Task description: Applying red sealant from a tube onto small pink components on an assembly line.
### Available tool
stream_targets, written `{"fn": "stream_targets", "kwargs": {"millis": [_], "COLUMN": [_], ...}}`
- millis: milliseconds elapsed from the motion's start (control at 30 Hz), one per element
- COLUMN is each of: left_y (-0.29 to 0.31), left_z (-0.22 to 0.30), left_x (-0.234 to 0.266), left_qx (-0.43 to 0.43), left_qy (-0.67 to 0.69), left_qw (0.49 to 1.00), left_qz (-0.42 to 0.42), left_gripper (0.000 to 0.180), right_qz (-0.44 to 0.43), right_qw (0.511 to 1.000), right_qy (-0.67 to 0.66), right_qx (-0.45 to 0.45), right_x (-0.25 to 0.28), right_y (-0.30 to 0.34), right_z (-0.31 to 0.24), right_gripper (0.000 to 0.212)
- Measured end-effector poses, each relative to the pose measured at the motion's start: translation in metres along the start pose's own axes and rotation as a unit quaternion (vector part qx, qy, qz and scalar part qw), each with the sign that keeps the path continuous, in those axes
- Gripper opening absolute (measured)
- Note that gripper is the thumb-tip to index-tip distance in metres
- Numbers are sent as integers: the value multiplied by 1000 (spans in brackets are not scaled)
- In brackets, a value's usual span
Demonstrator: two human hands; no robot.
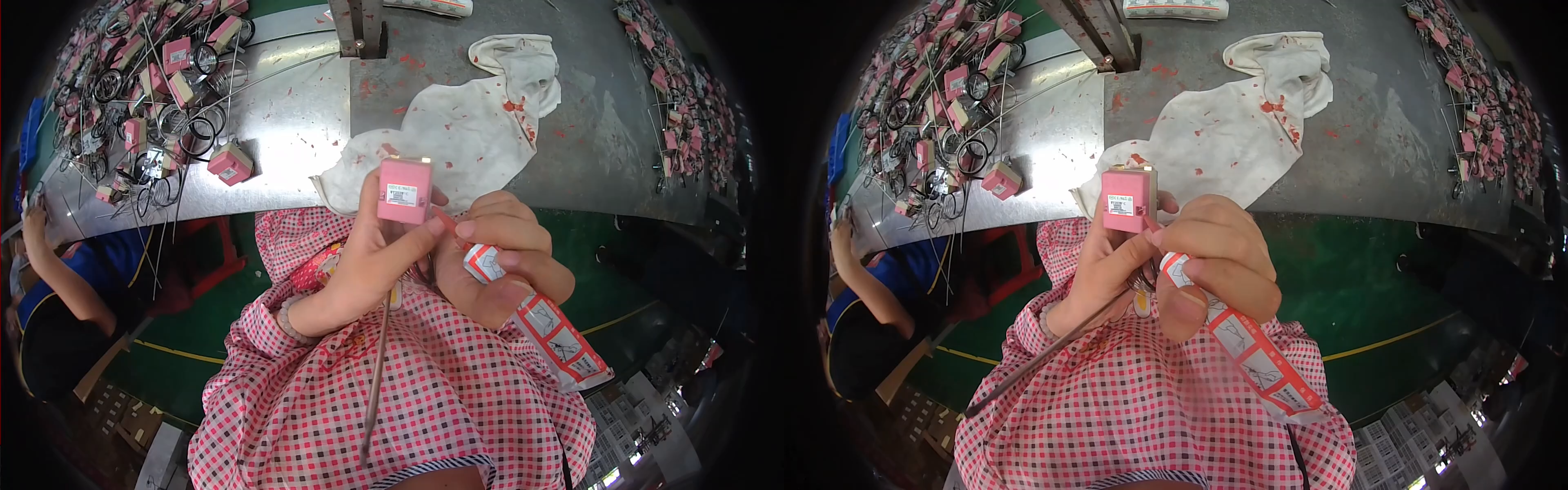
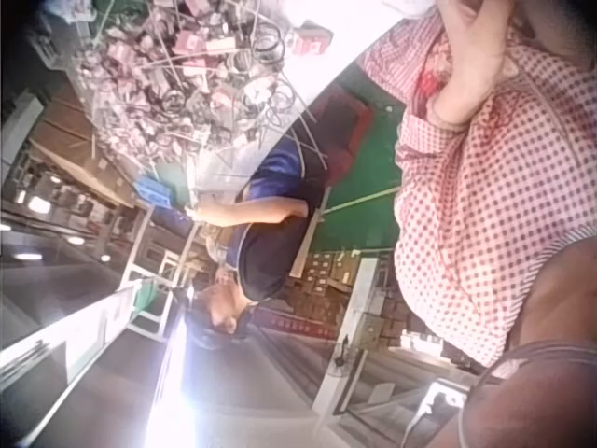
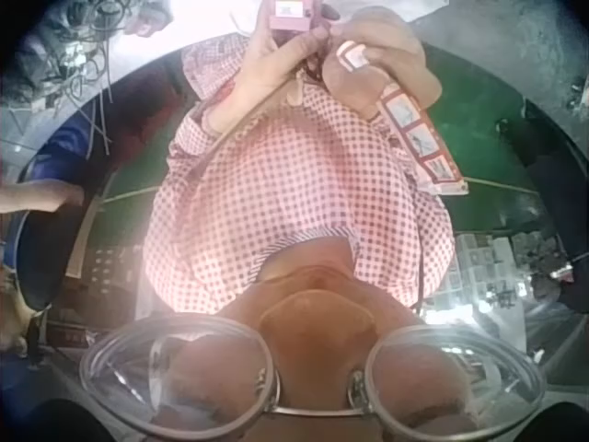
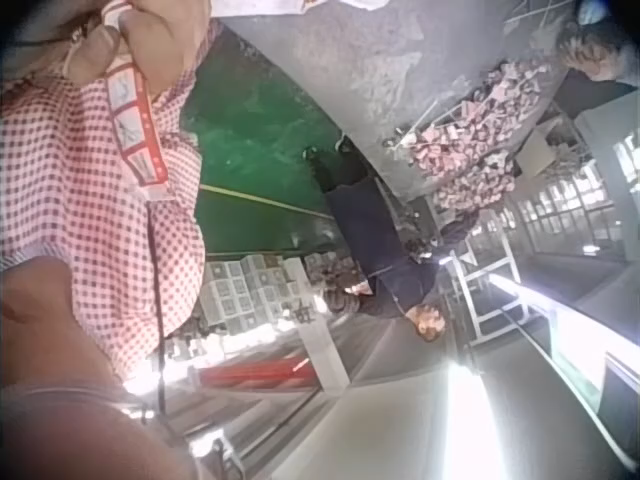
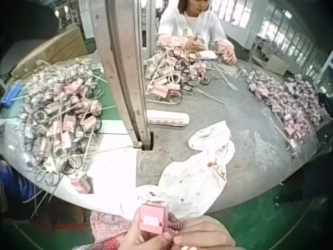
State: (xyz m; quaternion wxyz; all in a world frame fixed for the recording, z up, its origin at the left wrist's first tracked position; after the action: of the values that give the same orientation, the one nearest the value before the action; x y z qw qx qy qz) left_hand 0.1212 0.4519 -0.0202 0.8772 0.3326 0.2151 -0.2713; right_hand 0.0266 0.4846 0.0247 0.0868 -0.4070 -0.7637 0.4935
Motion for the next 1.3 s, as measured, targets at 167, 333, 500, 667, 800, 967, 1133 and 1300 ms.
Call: {"fn": "stream_targets", "kwargs": {"millis": [167, 333, 500, 667, 800, 967, 1133, 1300], "left_y": [-4, -1, 0, 1, 4, 8, 12, 13], "left_z": [6, 4, 12, 3, 11, 11, 7, 6], "left_x": [-3, 0, 2, 3, 0, -3, -1, -3], "left_qx": [-30, -4, -42, -2, -1, 48, 66, 80], "left_qy": [42, 45, -41, -17, 99, 120, 91, 72], "left_qw": [998, 997, 997, 999, 989, 984, 978, 972], "left_qz": [-19, -59, -50, -49, -106, -120, -173, -207], "left_gripper": [44, 41, 49, 68, 63, 71, 78, 83], "right_qz": [28, 83, 132, 219, 212, 196, 141, 129], "right_qw": [999, 983, 931, 872, 849, 841, 840, 838], "right_qy": [-27, -96, -216, -217, -197, -240, -243, -261], "right_qx": [-23, -130, -263, -382, -441, -444, -464, -462], "right_x": [0, 4, 15, 17, 11, 13, 6, -2], "right_y": [-4, -16, -20, -19, -18, -21, -17, -20], "right_z": [0, -3, 9, 21, 23, 28, 24, 13], "right_gripper": [29, 32, 26, 26, 26, 26, 23, 23]}}
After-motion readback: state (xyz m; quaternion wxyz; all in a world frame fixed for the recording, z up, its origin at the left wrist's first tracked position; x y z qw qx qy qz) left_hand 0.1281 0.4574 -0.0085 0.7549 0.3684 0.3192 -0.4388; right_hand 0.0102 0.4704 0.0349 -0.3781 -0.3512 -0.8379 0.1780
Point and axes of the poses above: each hand's wrist, its own y-axis away from the middle knuckle, its own x-axis out of the back of the hand, z = x × y, the point moved 4 cm from there along -y, towards the middle knuckle, and after that the axes turned 9 degrees about z, right-handed, at the moved point
